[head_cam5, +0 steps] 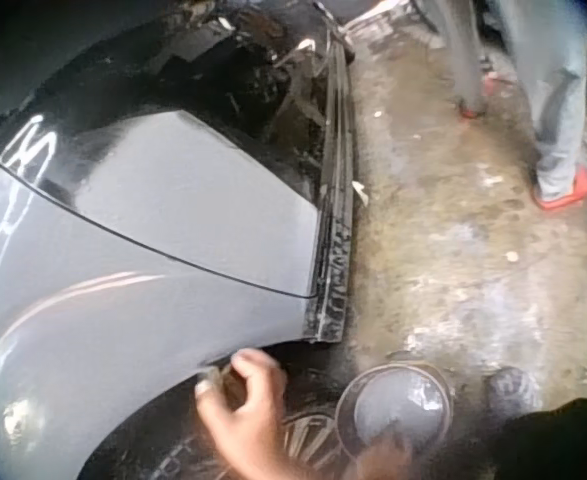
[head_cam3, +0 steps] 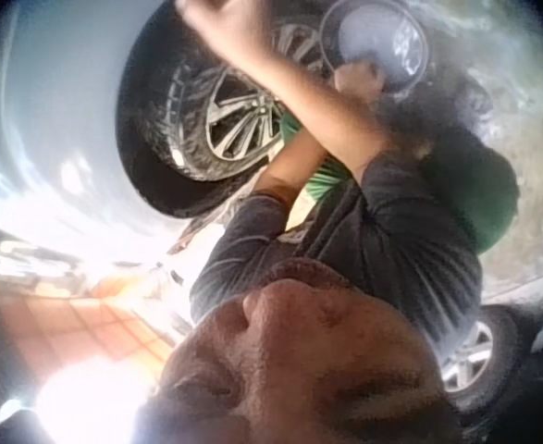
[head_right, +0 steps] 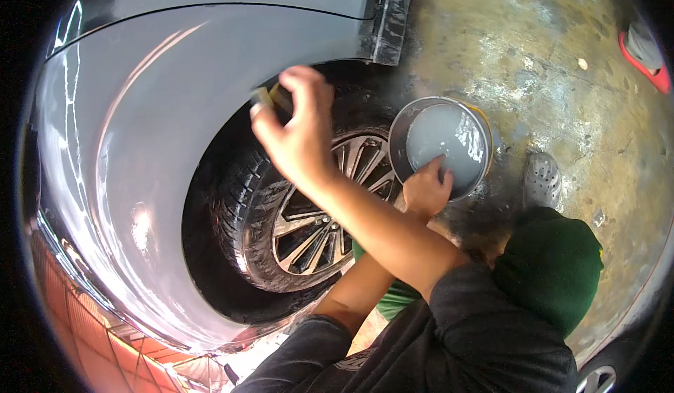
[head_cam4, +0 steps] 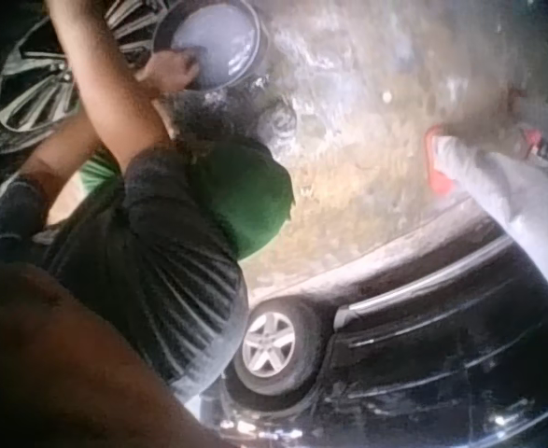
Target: The recorder uses a sanding block and water from a bucket to wet-sand the primer on a vehicle's front fender.
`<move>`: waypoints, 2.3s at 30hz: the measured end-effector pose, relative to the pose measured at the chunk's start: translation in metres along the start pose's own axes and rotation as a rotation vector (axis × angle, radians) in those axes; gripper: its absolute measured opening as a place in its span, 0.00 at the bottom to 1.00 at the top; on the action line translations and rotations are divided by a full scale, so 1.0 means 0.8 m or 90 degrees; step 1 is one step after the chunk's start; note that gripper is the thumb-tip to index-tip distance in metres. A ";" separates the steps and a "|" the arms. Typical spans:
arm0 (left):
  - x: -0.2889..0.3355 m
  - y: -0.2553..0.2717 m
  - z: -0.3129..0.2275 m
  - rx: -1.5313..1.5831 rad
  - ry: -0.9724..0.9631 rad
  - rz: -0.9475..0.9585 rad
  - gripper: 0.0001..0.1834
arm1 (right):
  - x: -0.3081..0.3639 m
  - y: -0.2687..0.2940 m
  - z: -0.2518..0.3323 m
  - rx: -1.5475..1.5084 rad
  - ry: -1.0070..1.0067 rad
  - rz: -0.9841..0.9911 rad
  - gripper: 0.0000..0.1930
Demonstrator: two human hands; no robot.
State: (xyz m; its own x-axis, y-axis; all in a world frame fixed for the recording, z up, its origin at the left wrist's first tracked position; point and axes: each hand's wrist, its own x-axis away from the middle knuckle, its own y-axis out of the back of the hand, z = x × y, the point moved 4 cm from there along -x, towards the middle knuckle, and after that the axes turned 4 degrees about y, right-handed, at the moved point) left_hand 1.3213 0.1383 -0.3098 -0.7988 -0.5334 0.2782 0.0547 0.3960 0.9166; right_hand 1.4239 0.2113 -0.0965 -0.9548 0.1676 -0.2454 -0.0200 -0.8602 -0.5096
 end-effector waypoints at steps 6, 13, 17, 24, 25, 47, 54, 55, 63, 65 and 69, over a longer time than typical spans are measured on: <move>-0.001 -0.005 0.005 -0.009 -0.013 -0.007 0.23 | 0.057 -0.032 0.119 -0.110 0.148 0.203 0.29; 0.003 0.008 -0.005 -0.024 0.044 0.037 0.25 | 0.001 -0.014 0.024 -0.060 0.012 0.024 0.24; 0.002 0.003 -0.008 -0.023 0.045 0.078 0.26 | 0.065 -0.036 0.126 -0.092 0.177 0.194 0.29; 0.003 0.012 0.004 0.000 0.045 0.061 0.26 | 0.029 -0.029 0.076 -0.111 0.062 0.103 0.25; 0.002 0.012 0.001 0.009 0.029 0.052 0.27 | 0.014 -0.027 0.069 -0.073 0.084 0.081 0.25; -0.002 -0.003 -0.005 -0.029 -0.011 0.025 0.26 | 0.047 -0.032 0.118 -0.118 0.158 0.205 0.29; 0.003 0.006 -0.010 -0.021 0.010 0.019 0.25 | -0.016 0.027 -0.083 -0.066 -0.238 -0.026 0.24; 0.002 0.004 -0.013 -0.022 -0.004 0.005 0.25 | -0.029 0.034 -0.102 -0.130 -0.296 -0.066 0.24; 0.000 0.000 0.008 0.000 -0.030 -0.019 0.23 | 0.008 -0.013 0.035 -0.083 0.078 0.081 0.27; 0.002 0.001 0.001 0.005 -0.031 -0.015 0.23 | -0.001 -0.002 -0.004 -0.090 0.048 0.026 0.26; 0.003 -0.005 -0.011 -0.004 -0.021 -0.033 0.22 | -0.028 0.045 -0.134 -0.120 -0.300 -0.082 0.24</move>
State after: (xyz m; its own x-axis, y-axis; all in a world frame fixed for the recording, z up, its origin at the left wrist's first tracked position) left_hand 1.3244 0.1289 -0.3104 -0.8200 -0.5280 0.2212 0.0170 0.3637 0.9314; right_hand 1.4760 0.2282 -0.1977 -0.9790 -0.0059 0.2037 -0.1332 -0.7382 -0.6613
